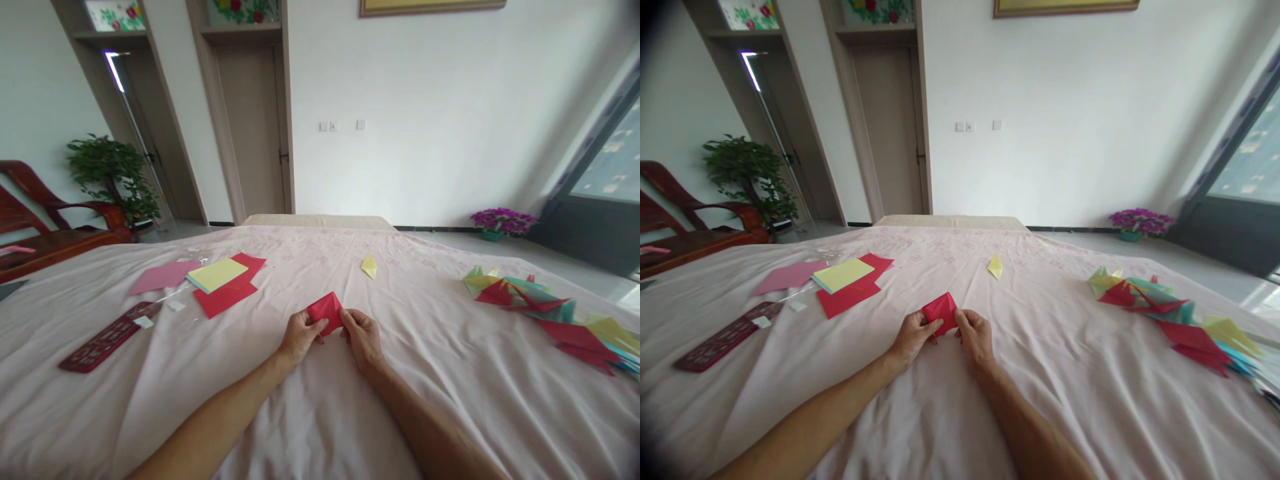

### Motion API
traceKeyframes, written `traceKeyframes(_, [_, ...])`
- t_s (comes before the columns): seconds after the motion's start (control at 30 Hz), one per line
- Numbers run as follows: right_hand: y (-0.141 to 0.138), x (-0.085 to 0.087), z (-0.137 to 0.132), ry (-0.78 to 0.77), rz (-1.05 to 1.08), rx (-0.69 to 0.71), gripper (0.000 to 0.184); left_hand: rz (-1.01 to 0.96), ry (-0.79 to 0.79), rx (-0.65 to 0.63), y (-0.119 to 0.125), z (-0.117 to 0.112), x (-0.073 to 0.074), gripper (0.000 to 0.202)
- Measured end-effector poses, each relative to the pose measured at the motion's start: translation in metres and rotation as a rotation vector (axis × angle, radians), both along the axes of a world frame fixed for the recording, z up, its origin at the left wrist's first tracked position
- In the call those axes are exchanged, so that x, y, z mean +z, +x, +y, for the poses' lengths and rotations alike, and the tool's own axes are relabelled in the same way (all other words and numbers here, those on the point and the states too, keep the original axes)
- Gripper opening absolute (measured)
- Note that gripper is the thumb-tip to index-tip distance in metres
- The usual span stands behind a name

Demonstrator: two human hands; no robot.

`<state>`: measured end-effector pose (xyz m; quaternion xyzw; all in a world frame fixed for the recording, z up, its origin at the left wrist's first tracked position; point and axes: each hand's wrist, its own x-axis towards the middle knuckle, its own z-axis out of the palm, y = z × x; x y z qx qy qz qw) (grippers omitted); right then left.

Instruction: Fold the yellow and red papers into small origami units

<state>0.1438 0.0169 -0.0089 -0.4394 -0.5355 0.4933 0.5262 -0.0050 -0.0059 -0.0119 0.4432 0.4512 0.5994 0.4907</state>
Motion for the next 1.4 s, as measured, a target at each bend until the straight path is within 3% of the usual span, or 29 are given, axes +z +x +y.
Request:
traceKeyframes(0.37, [0.021, -0.006, 0.009, 0.015, 0.066, -0.169, 0.049, -0.198, -0.007, 0.108, -0.009, 0.005, -0.005, 0.041])
traceKeyframes(0.67, [0.017, -0.008, 0.014, 0.028, 0.031, -0.148, 0.048, -0.319, -0.015, 0.11, -0.014, 0.005, -0.001, 0.042])
traceKeyframes(0.9, [0.015, -0.008, 0.014, 0.052, -0.015, -0.114, 0.045, -0.394, -0.047, 0.111, -0.034, 0.009, 0.0, 0.028])
traceKeyframes(1.13, [0.014, -0.011, 0.013, 0.045, -0.049, -0.098, 0.042, -0.389, -0.106, 0.035, -0.05, 0.006, 0.002, 0.021])
traceKeyframes(1.4, [0.014, -0.01, 0.014, 0.046, -0.061, -0.106, 0.043, -0.381, -0.099, 0.011, -0.058, 0.023, -0.003, 0.023])
